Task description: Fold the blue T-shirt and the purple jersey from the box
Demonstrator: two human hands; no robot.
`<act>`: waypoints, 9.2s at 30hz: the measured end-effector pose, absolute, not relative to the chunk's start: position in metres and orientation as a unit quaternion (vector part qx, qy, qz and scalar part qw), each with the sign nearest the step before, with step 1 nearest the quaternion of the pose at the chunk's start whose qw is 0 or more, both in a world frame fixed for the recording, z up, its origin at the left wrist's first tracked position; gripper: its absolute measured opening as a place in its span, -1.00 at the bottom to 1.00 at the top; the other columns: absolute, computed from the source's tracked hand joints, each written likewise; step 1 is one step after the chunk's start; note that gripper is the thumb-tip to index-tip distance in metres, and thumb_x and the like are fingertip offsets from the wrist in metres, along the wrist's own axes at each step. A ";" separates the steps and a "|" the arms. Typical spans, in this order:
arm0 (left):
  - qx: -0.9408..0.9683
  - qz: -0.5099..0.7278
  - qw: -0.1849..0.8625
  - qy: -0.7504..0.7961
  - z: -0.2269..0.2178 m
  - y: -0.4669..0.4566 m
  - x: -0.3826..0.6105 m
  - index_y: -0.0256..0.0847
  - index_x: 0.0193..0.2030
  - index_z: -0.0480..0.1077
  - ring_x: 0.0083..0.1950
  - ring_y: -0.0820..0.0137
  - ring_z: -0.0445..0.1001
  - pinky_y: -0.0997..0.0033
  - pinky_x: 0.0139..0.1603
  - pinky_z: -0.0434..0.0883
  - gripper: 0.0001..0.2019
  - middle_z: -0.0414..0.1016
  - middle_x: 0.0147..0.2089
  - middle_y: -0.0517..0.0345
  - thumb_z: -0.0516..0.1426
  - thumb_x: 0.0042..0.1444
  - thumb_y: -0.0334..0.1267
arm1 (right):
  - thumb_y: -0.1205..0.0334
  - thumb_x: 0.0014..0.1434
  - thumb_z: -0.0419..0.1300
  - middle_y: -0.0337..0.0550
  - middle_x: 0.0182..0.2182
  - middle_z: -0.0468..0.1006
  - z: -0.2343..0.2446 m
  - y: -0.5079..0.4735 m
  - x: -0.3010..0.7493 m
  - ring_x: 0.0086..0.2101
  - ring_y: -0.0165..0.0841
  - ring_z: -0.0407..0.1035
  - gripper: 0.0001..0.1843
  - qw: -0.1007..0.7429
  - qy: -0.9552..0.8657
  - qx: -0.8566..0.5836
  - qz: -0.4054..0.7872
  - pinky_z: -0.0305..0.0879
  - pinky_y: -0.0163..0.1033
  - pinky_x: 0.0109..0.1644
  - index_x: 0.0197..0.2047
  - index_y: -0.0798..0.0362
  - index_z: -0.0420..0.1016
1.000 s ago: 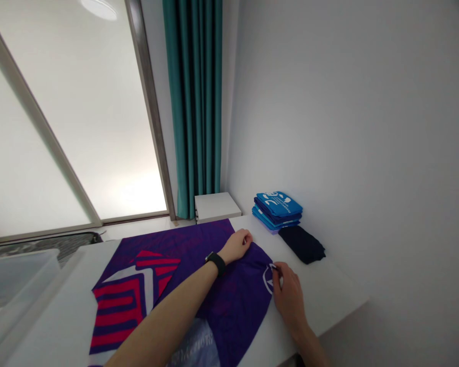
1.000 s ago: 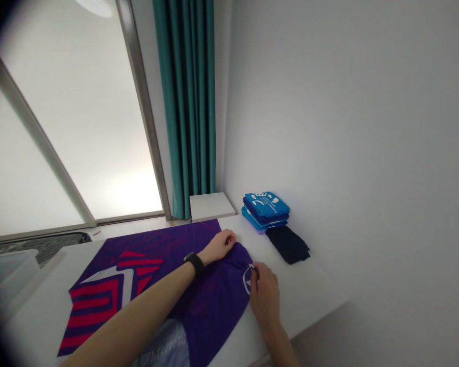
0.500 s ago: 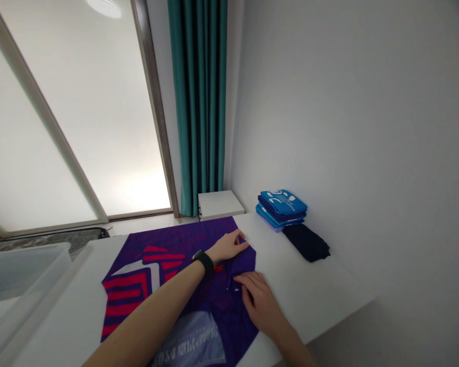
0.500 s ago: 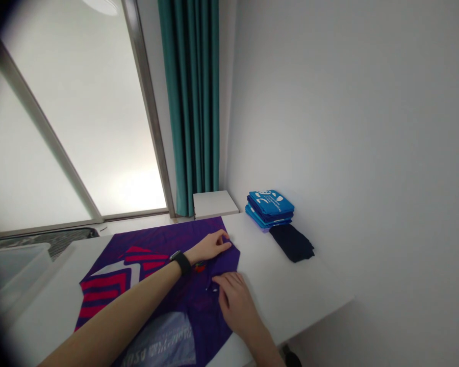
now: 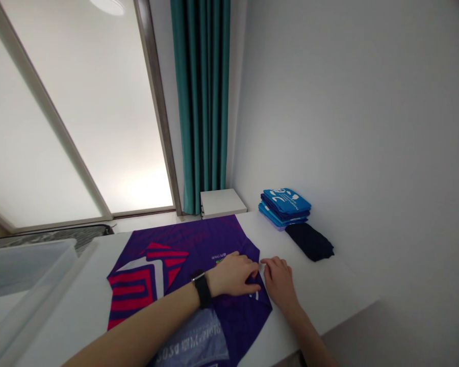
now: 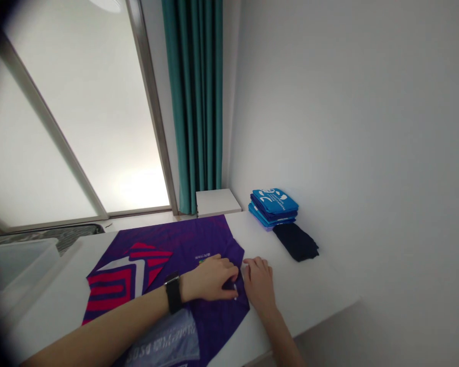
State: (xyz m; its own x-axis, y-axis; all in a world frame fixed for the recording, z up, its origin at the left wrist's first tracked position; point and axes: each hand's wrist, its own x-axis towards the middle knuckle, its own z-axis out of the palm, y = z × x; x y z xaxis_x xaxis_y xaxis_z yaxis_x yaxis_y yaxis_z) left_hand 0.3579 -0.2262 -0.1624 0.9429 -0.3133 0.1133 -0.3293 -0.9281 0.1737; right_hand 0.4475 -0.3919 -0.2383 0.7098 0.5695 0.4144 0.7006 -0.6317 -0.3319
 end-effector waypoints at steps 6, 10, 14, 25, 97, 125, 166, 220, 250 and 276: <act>0.984 0.008 0.057 -0.166 -0.168 -0.237 0.341 -0.17 -0.20 0.37 -0.12 0.21 0.48 0.31 -0.15 0.36 -0.73 0.51 -0.16 0.06 0.24 0.11 -0.04 | 0.35 0.27 -0.04 -0.10 -0.21 0.51 -0.239 -0.393 0.445 -0.14 -0.22 0.31 -0.72 0.246 -0.375 -0.884 -0.135 0.11 -0.12 -0.07 -0.13 0.00 0.49; 0.979 0.000 0.109 -0.173 -0.172 -0.228 0.343 -0.14 -0.24 0.39 -0.11 0.25 0.47 0.37 -0.12 0.35 -0.95 0.50 -0.19 0.08 0.17 0.18 -0.25 | 0.35 0.26 -0.02 -0.11 -0.23 0.51 -0.240 -0.394 0.444 -0.16 -0.22 0.32 -0.74 0.254 -0.382 -0.876 -0.148 0.12 -0.12 -0.10 -0.15 -0.01 0.48; 0.967 0.001 0.196 -0.165 -0.177 -0.220 0.346 -0.14 -0.28 0.42 -0.13 0.28 0.47 0.40 -0.11 0.33 -0.97 0.51 -0.23 0.10 0.14 0.19 -0.31 | 0.34 0.26 -0.03 -0.11 -0.24 0.51 -0.242 -0.394 0.445 -0.17 -0.22 0.33 -0.74 0.263 -0.382 -0.873 -0.152 0.13 -0.12 -0.10 -0.16 -0.02 0.48; 0.908 0.004 0.417 -0.045 -0.181 -0.205 0.346 -0.21 -0.36 0.43 -0.43 0.48 0.30 0.52 -0.40 0.19 -0.79 0.42 -0.45 0.25 0.04 0.22 -0.23 | 0.54 0.12 -0.11 -0.08 0.00 0.47 -0.243 -0.381 0.473 0.01 -0.22 0.27 -0.38 0.239 -0.416 -0.869 -0.117 0.17 -0.10 0.04 0.19 -0.05 0.34; 0.974 0.161 0.109 0.115 -0.211 -0.088 0.241 -0.16 -0.21 0.37 -0.09 0.26 0.28 0.26 -0.10 0.25 -0.89 0.37 -0.16 0.11 0.04 0.25 -0.39 | 0.51 0.22 0.02 -0.16 -0.21 0.48 -0.190 -0.212 0.416 -0.12 -0.31 0.26 -0.72 0.123 -0.712 -0.690 0.036 0.07 -0.19 0.02 -0.15 0.01 0.46; 0.972 0.162 0.119 0.118 -0.211 -0.088 0.240 -0.15 -0.23 0.36 -0.08 0.25 0.29 0.25 -0.08 0.26 -0.92 0.38 -0.15 0.12 0.06 0.22 -0.38 | 0.47 0.23 0.07 -0.14 -0.14 0.51 -0.196 -0.183 0.423 -0.07 -0.30 0.30 -0.75 0.110 -0.705 -0.699 0.056 0.05 -0.20 0.02 -0.08 0.02 0.40; 0.984 0.137 0.109 0.032 -0.205 -0.087 0.241 -0.08 0.25 0.28 0.14 0.21 0.33 0.14 0.17 0.24 -0.60 0.40 0.13 0.02 -0.01 0.29 -0.33 | 0.19 0.24 0.02 -0.22 -0.42 0.52 -0.213 -0.264 0.529 -0.22 -0.25 0.39 -0.66 0.151 -0.484 -0.860 0.052 0.12 -0.11 -0.02 0.01 -0.06 0.50; 0.998 0.041 0.021 0.053 -0.184 -0.079 0.414 -0.16 -0.13 0.43 -0.05 0.20 0.46 0.24 -0.05 0.39 -0.82 0.47 -0.09 0.01 0.02 0.24 -0.26 | 0.35 0.23 0.04 -0.15 -0.27 0.46 -0.246 -0.298 0.524 -0.18 -0.23 0.28 -0.84 0.213 -0.499 -0.835 -0.095 0.07 -0.16 -0.12 -0.25 -0.02 0.42; 0.991 0.101 0.085 0.027 -0.231 -0.197 0.371 -0.23 0.41 0.06 0.46 0.09 -0.04 -0.02 0.43 -0.06 -0.28 0.04 0.45 -0.10 -0.15 0.28 0.22 | 0.10 0.24 0.14 -0.12 -0.16 0.49 -0.250 -0.314 0.541 -0.09 -0.20 0.33 -0.81 0.267 -0.443 -0.849 -0.110 0.17 -0.11 -0.01 -0.12 -0.06 0.47; 0.987 0.091 0.128 0.027 -0.221 -0.216 0.350 -0.24 0.42 0.04 0.48 0.10 -0.10 -0.06 0.45 -0.11 -0.20 0.00 0.47 -0.08 -0.16 0.23 0.30 | 0.11 0.28 0.08 -0.09 -0.19 0.47 -0.256 -0.312 0.544 -0.12 -0.17 0.31 -0.80 0.186 -0.402 -0.885 -0.145 0.13 -0.12 -0.09 -0.17 -0.03 0.48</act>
State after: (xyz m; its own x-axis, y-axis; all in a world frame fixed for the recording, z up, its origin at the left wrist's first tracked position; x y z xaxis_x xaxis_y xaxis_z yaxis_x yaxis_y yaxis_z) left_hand 0.3502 -0.2157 -0.2208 0.9820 0.0757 0.1732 0.0291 -0.9658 0.2576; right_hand 0.5435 -0.3123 -0.2562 0.6345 0.6580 0.4056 0.7656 -0.6073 -0.2125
